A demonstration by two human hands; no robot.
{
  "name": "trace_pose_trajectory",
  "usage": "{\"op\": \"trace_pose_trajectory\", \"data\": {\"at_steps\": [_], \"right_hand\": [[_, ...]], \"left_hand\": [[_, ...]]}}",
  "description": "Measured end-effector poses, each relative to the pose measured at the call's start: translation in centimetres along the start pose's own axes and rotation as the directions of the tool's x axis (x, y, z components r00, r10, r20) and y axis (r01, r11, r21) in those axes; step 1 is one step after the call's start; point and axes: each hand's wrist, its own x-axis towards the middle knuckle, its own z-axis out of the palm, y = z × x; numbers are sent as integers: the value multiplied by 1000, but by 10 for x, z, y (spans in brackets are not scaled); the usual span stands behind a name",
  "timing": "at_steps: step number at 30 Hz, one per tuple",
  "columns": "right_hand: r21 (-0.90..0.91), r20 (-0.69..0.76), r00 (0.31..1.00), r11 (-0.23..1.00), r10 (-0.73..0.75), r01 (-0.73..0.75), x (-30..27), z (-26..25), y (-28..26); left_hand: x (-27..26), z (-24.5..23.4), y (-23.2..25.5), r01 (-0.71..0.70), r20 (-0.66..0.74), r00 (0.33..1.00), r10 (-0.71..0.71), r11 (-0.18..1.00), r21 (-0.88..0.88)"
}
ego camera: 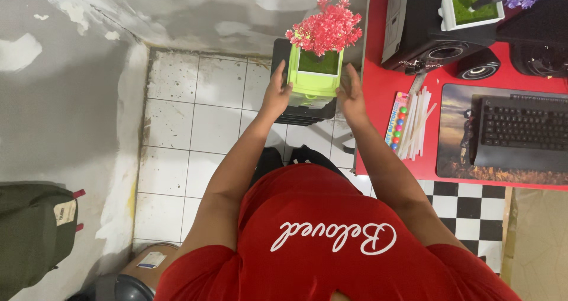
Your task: The person organizes a cluttered desk by sorting through notebooks, moving a small potted plant, and arranging computer peripherals. They handle a black agenda and a blue notebook, placing them on a red plaid folder. They also reposition a keyboard, mouse, and speakers, and tidy up a bundle of cables. Finally, they place a pink artificial flower arrangement on a green plastic container.
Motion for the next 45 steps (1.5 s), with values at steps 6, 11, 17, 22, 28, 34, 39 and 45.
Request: {"op": "trace_pose_trajectory", "data": {"at_steps": [6, 11, 17, 22, 28, 34, 39, 45], "right_hand": [[268, 77, 976, 939, 203, -216, 10, -6, 10], [233, 91, 966, 938, 243, -258, 11, -2, -5], [248, 115, 970, 939, 216, -238, 12, -2, -3], [300, 129, 975, 930, 183, -214, 13, 1, 4], [237, 111, 978, 951, 179, -201, 12, 2, 6], [240, 126, 990, 967, 59, -88, 9, 1, 1], [16, 71, 997, 1000, 19, -20, 8, 5, -3], [-91, 39, 999, 996, -12, 15, 9, 7, 1]], "left_hand": [[17, -1, -13, 251, 151, 964, -220, 939, -236], [17, -3, -6, 232, 158, 968, -196, 938, -257], [15, -4, -5, 286, 197, 953, -228, 891, -353], [13, -7, -8, 298, 181, 952, -248, 888, -350], [19, -8, -14, 255, 193, 962, -193, 890, -377], [15, -7, 2, 240, 169, 966, -194, 918, -316], [4, -6, 24, 191, 116, 978, -171, 961, -198], [5, -5, 37, 173, 149, 977, -151, 974, -147]]}}
